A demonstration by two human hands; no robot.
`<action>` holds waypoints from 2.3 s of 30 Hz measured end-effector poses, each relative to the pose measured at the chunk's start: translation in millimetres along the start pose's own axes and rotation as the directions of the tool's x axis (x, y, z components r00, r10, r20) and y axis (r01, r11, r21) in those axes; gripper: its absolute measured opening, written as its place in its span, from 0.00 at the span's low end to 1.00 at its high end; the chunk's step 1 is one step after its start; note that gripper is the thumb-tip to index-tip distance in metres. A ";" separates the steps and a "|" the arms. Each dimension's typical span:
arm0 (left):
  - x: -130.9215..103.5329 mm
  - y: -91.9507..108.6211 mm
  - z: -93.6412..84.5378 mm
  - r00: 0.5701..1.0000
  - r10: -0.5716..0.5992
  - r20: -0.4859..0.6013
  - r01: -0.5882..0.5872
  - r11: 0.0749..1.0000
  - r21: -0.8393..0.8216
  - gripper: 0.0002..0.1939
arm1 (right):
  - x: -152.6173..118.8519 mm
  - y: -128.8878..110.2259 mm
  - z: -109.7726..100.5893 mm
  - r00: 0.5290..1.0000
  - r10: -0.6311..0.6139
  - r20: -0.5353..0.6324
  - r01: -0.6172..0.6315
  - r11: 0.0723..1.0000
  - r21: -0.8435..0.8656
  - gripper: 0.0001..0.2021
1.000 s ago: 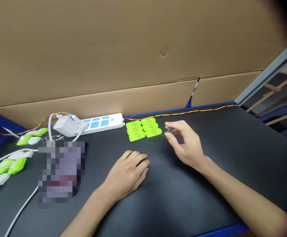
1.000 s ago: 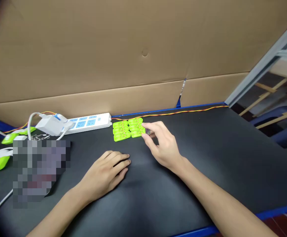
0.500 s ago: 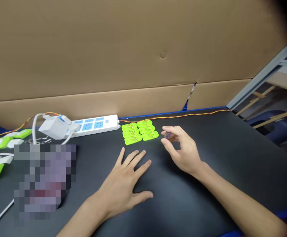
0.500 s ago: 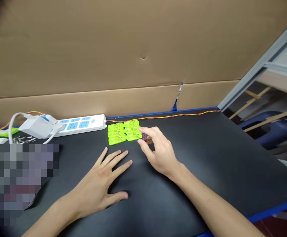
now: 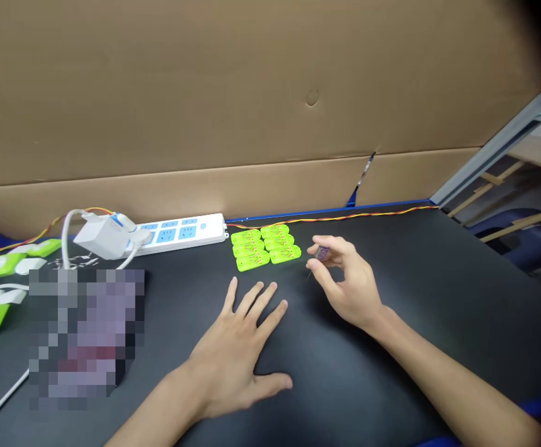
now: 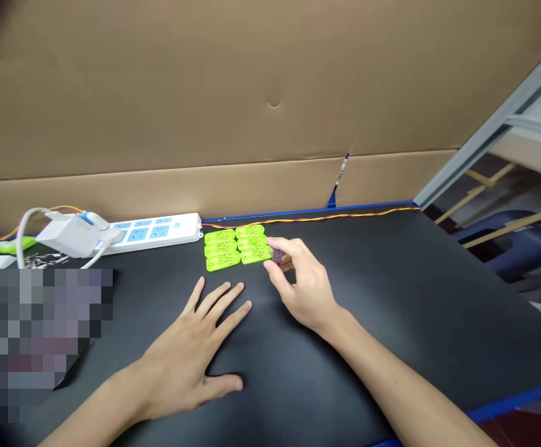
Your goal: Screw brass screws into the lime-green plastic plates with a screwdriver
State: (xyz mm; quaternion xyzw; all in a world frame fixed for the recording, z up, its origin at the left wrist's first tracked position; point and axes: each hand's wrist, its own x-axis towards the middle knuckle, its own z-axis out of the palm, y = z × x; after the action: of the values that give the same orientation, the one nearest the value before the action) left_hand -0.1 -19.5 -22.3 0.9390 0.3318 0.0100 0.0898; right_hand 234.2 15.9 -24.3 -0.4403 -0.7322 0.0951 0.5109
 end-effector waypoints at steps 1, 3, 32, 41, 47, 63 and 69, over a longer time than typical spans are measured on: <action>0.2 0.4 0.0 1.000 -0.001 0.004 0.001 1.000 0.003 0.46 | -0.1 -0.3 0.0 1.000 -0.004 0.000 0.004 1.000 -0.003 0.19; 0.8 1.1 -0.1 1.000 -0.002 0.004 0.002 1.000 0.009 0.46 | -0.4 -0.9 0.1 1.000 -0.014 -0.004 0.014 1.000 -0.012 0.18; 1.9 2.4 0.3 1.000 -0.019 0.014 0.020 0.999 -0.036 0.46 | -0.1 -0.9 1.2 1.000 -0.013 0.015 0.014 1.000 -0.011 0.19; 2.3 3.8 -1.1 0.998 -0.051 0.030 0.052 0.998 -0.026 0.45 | 0.7 -3.1 -0.5 1.000 -0.014 0.020 0.014 1.000 -0.015 0.20; 3.1 3.7 -2.3 0.997 -0.055 0.045 0.057 0.998 -0.027 0.45 | 0.6 -2.3 0.0 0.999 -0.028 0.031 0.029 0.999 -0.021 0.21; 1.9 4.5 -2.7 0.998 -0.042 0.051 0.043 0.999 -0.009 0.44 | 1.2 -2.7 -0.8 0.998 -0.041 0.044 0.043 0.998 -0.036 0.21; 2.6 4.2 -2.5 0.999 -0.039 0.037 0.039 0.999 -0.001 0.44 | 1.1 -2.9 -0.7 0.998 -0.045 0.042 0.047 0.998 -0.041 0.21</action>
State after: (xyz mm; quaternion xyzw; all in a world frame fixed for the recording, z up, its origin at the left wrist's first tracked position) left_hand 4.3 -20.7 -19.2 0.9324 0.3482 -0.0088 0.0969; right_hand 233.1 14.7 -21.6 -0.4321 -0.7541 0.0771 0.4886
